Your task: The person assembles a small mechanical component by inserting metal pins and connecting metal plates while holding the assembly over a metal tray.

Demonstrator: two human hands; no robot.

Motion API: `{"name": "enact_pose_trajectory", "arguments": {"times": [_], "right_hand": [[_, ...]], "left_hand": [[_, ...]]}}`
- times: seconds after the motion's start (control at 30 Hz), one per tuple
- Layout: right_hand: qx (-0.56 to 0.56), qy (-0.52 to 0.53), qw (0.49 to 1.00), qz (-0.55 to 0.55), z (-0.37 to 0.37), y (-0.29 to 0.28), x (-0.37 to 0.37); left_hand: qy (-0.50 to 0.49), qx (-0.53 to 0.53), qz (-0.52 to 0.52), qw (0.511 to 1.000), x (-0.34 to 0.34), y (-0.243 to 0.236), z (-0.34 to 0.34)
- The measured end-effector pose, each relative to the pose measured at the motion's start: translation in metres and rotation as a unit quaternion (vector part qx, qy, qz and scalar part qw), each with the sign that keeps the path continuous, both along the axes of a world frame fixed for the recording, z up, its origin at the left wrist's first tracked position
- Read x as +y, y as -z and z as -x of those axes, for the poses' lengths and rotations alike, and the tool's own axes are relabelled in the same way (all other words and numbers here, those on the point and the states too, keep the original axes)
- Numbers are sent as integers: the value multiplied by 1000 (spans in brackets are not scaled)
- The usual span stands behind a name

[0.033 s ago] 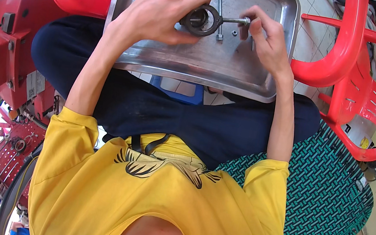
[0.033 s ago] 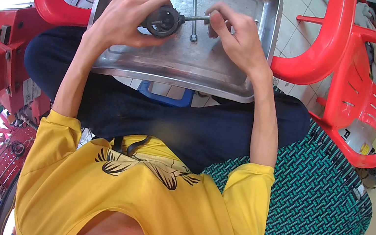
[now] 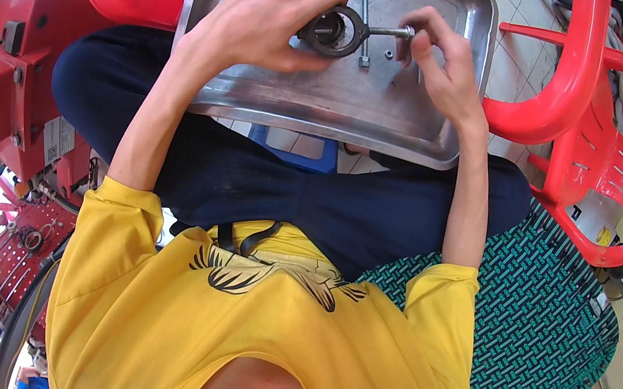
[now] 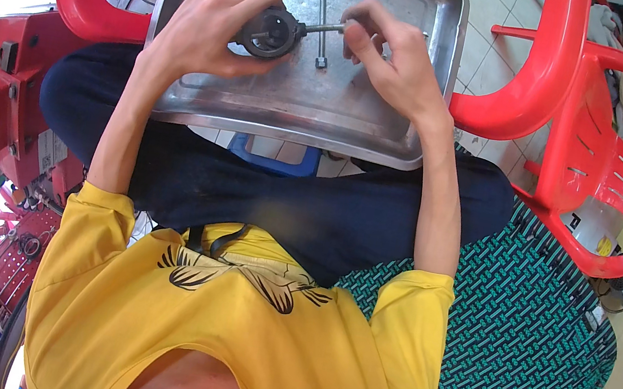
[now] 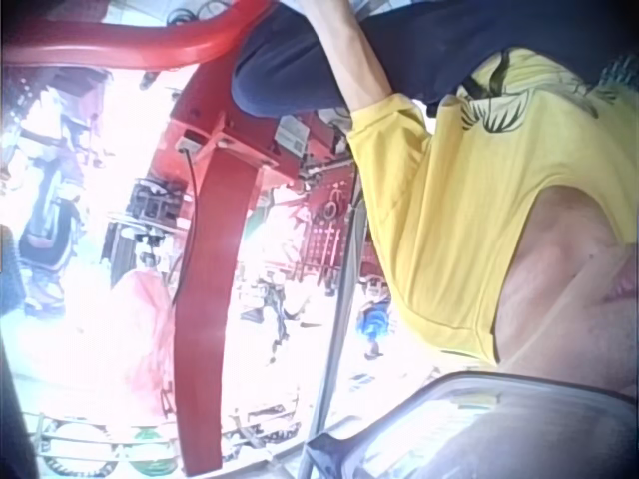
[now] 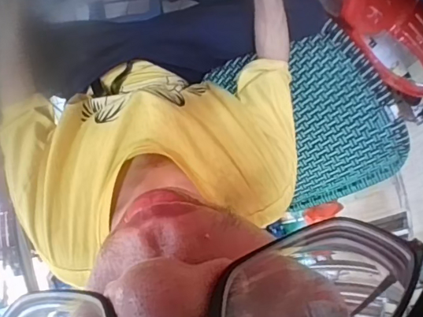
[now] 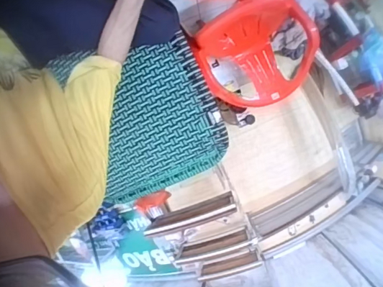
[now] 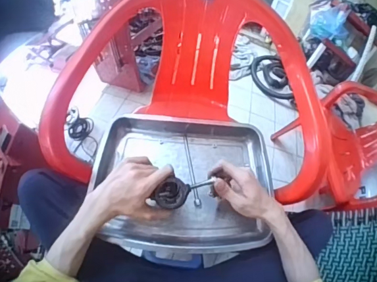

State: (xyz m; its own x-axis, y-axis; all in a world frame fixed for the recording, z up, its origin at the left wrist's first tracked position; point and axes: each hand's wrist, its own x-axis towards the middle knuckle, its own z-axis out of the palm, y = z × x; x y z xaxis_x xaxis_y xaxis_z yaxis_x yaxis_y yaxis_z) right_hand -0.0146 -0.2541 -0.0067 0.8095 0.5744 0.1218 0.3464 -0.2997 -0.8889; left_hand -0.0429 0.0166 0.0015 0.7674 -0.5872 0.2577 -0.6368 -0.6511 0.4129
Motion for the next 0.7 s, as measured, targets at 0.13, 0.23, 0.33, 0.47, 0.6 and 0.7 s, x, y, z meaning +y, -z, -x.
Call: {"name": "enact_pose_trajectory", "arguments": {"times": [0.13, 0.23, 0.33, 0.47, 0.6, 0.7], "right_hand": [[-17, -28, 998, 44, -3, 2, -6], [43, -55, 997, 42, -7, 8, -8], [16, 3, 1000, -4, 3, 1, 4], [26, -41, 997, 51, -3, 4, -4], [45, -59, 995, 71, -4, 10, -6], [-11, -6, 1000, 19, 2, 3, 2]], "left_hand": [[2, 2, -7, 1000, -1, -2, 1], [5, -9, 0, 1000, -1, 0, 1], [-4, 3, -5, 1000, -1, -1, 1], [7, -14, 8, 1000, 0, 1, 1], [1, -1, 9, 1000, -1, 1, 1], [0, -2, 7, 1000, 0, 1, 1]]}}
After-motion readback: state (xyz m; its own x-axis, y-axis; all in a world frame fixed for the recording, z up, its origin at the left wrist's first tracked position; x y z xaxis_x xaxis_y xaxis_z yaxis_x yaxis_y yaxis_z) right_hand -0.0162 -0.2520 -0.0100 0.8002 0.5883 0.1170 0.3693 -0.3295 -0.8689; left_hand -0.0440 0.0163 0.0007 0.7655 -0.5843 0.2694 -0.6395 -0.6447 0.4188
